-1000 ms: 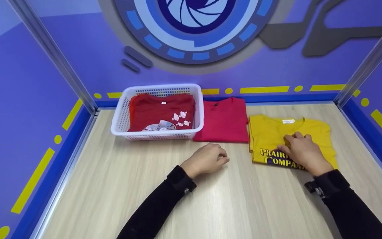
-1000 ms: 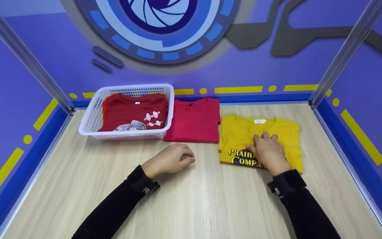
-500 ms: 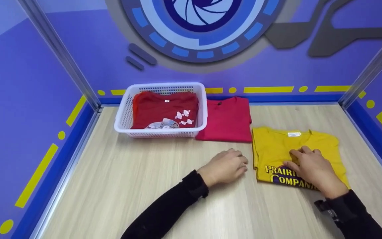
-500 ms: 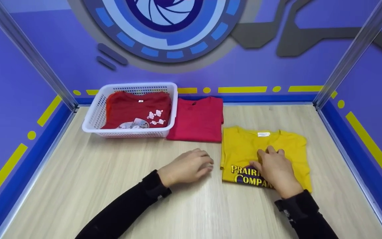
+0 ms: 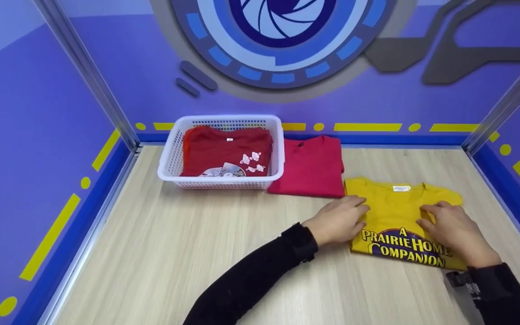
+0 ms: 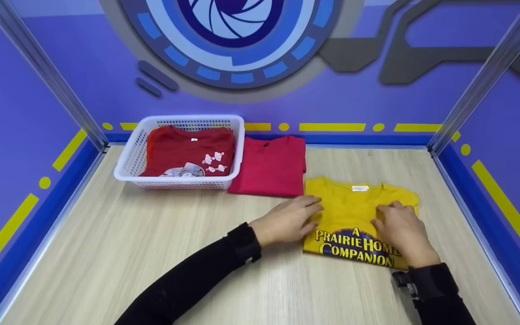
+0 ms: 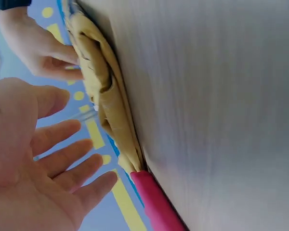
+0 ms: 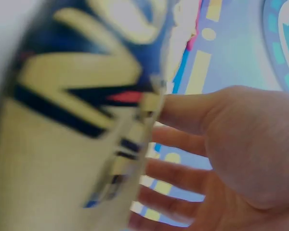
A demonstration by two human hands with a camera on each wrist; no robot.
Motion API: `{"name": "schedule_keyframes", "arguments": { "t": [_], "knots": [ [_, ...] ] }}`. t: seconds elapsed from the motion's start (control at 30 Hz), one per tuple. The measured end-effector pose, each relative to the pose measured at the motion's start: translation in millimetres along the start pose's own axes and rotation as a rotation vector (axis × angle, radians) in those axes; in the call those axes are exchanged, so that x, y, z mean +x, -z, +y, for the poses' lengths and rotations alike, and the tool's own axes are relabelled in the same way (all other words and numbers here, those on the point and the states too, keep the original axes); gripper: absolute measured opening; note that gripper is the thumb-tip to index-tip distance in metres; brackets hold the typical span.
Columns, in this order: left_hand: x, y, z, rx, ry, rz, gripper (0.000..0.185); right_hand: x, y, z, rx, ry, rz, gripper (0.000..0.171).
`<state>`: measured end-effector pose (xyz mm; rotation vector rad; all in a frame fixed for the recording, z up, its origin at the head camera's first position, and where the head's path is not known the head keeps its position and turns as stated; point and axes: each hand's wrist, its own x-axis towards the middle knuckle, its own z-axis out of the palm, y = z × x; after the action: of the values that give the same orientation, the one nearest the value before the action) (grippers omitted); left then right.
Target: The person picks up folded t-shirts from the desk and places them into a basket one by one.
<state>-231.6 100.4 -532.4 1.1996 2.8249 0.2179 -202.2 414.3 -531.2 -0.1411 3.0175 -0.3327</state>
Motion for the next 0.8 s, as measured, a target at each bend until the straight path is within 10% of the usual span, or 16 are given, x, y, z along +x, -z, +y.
{"name": "schedule_keyframes", "arguments": {
  "t": [0.37,0.8],
  "knots": [
    [7.5,-3.4,11.3,0.181,-0.034,-0.132,0.032,-6,3,10,0.051,0.054,-0.056,0.062],
    [-22.5,4.9,22.5,0.261,-0.159,-0.18,0.045,-30,0,-6,0.02,0.068,-0.093,0.059]
  ]
}}
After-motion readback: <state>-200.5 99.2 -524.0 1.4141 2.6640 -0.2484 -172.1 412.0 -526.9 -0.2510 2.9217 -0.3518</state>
